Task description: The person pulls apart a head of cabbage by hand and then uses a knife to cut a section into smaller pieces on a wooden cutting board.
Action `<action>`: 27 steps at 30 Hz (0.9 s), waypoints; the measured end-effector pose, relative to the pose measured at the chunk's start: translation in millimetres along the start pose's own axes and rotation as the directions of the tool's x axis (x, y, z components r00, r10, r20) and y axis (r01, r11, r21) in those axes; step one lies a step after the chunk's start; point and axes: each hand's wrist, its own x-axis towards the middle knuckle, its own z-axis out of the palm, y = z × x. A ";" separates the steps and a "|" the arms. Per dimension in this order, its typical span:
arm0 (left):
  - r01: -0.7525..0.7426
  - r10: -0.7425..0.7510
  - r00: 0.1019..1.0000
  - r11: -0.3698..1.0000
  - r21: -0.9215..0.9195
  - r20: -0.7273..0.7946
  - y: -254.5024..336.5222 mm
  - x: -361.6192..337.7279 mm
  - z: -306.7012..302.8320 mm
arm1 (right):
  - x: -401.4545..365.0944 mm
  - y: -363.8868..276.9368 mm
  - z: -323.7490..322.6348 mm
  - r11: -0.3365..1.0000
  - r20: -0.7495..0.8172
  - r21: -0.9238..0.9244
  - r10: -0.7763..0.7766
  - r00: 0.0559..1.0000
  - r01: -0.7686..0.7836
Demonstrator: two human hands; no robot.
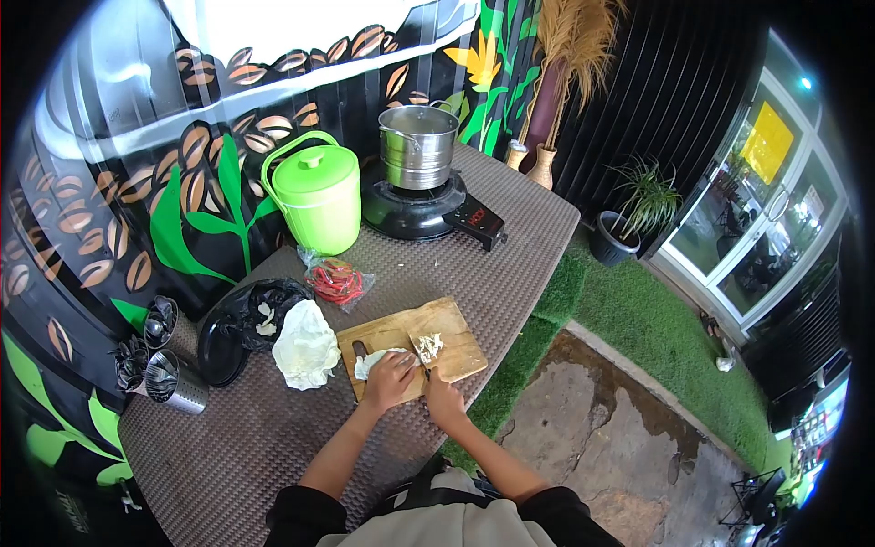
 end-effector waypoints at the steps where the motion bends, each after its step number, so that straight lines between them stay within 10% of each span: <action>1: -0.001 0.000 1.000 1.000 0.009 0.010 1.0 0.8 -1.5 | 4.6 1.5 0.8 1.000 -0.001 0.001 -0.001 1.000 0.001; 6: -0.049 0.049 0.999 0.998 0.043 -0.004 -7.7 -1.5 6.7 | 33.3 16.7 -11.8 0.985 0.010 -0.013 -0.171 0.985 0.171; 27: 0.114 -0.110 0.987 0.993 0.026 -0.119 -0.3 4.6 23.5 | 6.2 8.2 -15.7 0.997 0.049 -0.072 -0.031 0.998 0.035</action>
